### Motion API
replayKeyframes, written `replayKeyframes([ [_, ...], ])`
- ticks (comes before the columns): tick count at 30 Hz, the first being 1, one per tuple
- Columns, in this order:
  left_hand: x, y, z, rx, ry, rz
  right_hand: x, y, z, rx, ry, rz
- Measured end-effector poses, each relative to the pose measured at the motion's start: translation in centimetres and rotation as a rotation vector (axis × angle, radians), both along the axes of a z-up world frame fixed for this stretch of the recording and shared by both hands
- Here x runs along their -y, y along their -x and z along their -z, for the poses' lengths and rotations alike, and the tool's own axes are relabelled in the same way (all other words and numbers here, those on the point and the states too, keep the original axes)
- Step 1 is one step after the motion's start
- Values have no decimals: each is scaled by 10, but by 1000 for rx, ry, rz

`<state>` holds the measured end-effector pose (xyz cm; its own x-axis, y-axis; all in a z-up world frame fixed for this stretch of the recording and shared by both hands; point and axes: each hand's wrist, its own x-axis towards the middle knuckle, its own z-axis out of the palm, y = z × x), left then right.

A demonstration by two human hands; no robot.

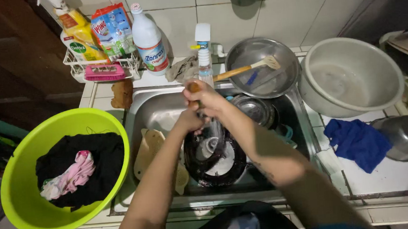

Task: Washing a gas stove burner grate in a sink using a sponge and soap, then returning it to the stove.

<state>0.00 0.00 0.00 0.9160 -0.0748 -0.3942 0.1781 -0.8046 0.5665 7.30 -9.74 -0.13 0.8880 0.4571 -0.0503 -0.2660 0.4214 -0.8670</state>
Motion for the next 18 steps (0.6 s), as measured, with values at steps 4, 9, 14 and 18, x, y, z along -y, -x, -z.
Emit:
replayKeyframes([
  [4, -1, -27, 16, 287, -255, 299, -3, 29, -55, 162, 150, -8],
  [9, -6, 5, -27, 389, -167, 190, 3, 0, -33, 356, 793, 256],
  [14, -29, 15, -54, 363, -77, 55, 32, -1, -50, 402, 795, 393],
  [18, -61, 11, -21, 309, 182, -208, 81, 9, -53, 658, 1072, 375],
])
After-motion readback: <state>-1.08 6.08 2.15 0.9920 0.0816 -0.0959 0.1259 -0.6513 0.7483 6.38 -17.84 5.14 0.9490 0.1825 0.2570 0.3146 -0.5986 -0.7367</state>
